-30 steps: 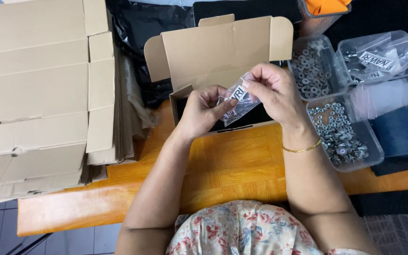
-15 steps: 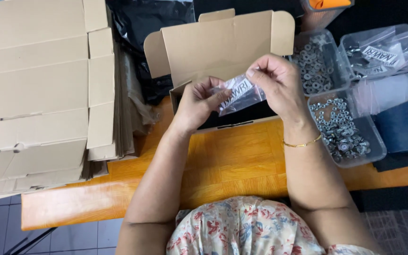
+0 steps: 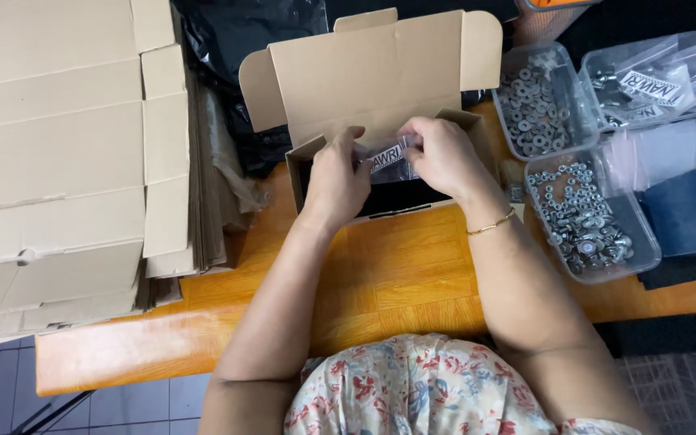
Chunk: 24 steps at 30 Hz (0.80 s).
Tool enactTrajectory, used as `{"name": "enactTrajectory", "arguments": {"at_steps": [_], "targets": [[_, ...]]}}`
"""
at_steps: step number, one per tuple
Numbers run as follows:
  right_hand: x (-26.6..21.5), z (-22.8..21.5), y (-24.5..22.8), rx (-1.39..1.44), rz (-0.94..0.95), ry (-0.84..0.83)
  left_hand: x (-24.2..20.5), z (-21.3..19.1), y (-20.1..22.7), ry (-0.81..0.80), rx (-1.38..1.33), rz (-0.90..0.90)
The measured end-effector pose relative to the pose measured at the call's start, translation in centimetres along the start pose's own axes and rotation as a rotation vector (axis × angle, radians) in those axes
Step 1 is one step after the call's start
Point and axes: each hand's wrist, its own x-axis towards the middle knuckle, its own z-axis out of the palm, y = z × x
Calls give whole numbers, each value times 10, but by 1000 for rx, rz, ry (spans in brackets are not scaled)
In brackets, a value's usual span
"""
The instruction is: The person packs a small metal component, a labeled bag of hardware, and a tool into a small cardboard box, then places the box into a black plastic mailer bag.
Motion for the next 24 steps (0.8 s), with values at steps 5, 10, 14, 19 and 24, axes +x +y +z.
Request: {"name": "enactTrajectory", "arguments": {"at_steps": [5,10,14,19,24], "targets": [[12,17,17,-264,82,-76,14,19,-28,-83,284,-39],[6,10,-1,-266,124,-118,9,24,-31,-76,469,-18],[9,9,6,-310,158,-124,4,22,-21,-8,723,-8],[9,6,6,-324,140,-106,-2,22,-18,43,796,63],[-5,-12,-14,-367,75,-67,-11,13,2,-71,807,42]]}}
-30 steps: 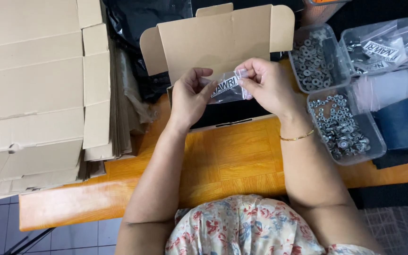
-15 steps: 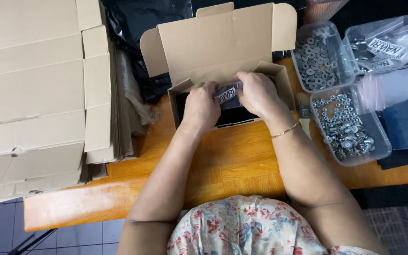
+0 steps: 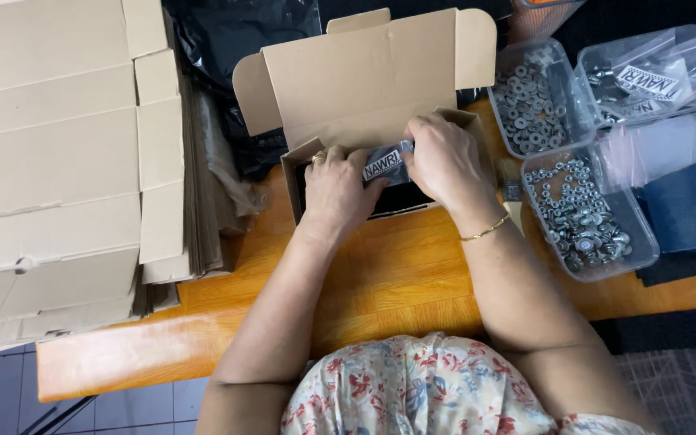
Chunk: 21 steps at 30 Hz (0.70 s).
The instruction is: The person packs a small metal component, a labeled bag of hardware, and a tool into a small cardboard box, then places the box into a black plastic mailer bag.
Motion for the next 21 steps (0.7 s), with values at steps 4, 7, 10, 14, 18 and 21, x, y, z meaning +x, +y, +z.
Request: {"name": "enactTrajectory", "arguments": {"at_steps": [4,7,10,14,18,21], "targets": [[-34,-39,-31,60,-98,-32,-5,-17,3,-13,-37,33],[-45,-49,-41,109,-178,-213,-2,-4,-7,11,4,68],[-53,-52,-56,58,-244,-380,3,7,-18,-16,47,70],[-52,-6,-57,-189,-303,-429,2,7,-20,-116,55,67],[-68,24,-58,5,-97,-400,0,5,-19,-195,98,52],[-88,22,-57,69,-86,-345,-4,5,-17,-246,76,69]]}}
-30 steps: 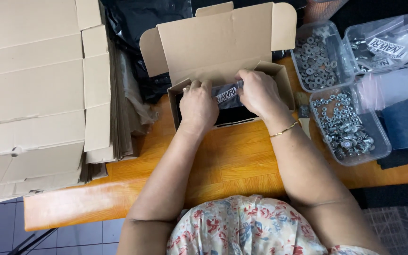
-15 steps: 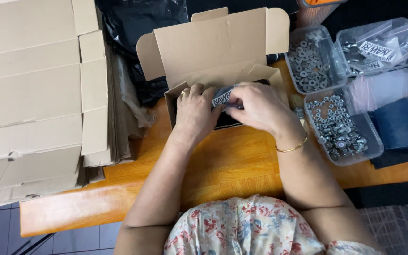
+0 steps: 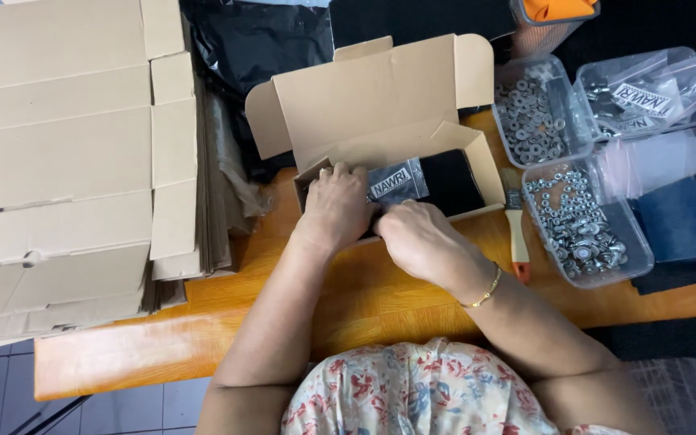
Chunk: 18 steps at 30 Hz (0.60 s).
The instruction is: The person packs a small metal component, a labeled bag of hardware, and a tool into a small cardboard box, then places the box into a black plastic mailer bag.
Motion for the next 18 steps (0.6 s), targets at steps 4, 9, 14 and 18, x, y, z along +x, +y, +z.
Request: {"name": "enactTrajectory", "arguments": {"at_steps": [4,9,14,18], "targets": [[-16,15,14,4,-94,42,-6,-3,9,1,18,16],[-26,12,21,-200,-285,144,-14,-27,21,20,20,-7],[-44,-43,23,13,-317,237,-14,-25,14,-6,-70,27],[-49,-83,59,-21,-297,360,-21,-48,16,82,-128,65]]}}
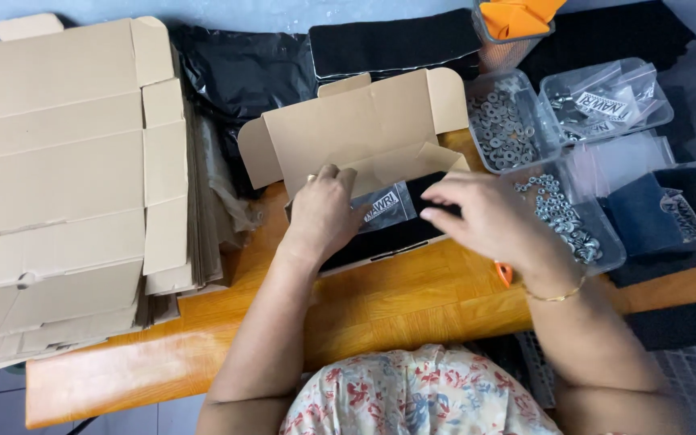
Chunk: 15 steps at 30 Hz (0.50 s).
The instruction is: The person packs a small metal component, a labeled bag of hardware, and a tool into a small cardboard box, then places the box into a black plastic mailer bag.
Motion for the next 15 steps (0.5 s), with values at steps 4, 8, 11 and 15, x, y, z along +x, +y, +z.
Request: {"name": "enactTrajectory", "arguments": {"at_steps": [4,8,11,15], "targets": [[4,-69,13,19,114,21,-1,-13,-15,332,-8,-95],[17,-112,27,60,376,184,9,-1,-37,590,-53,-134],[32,-113,111,-58,165,367,12,5,-33,573,-90,-95],[67,-117,169,-115,211,418,6,-5,-17,618,-178,40]]}}
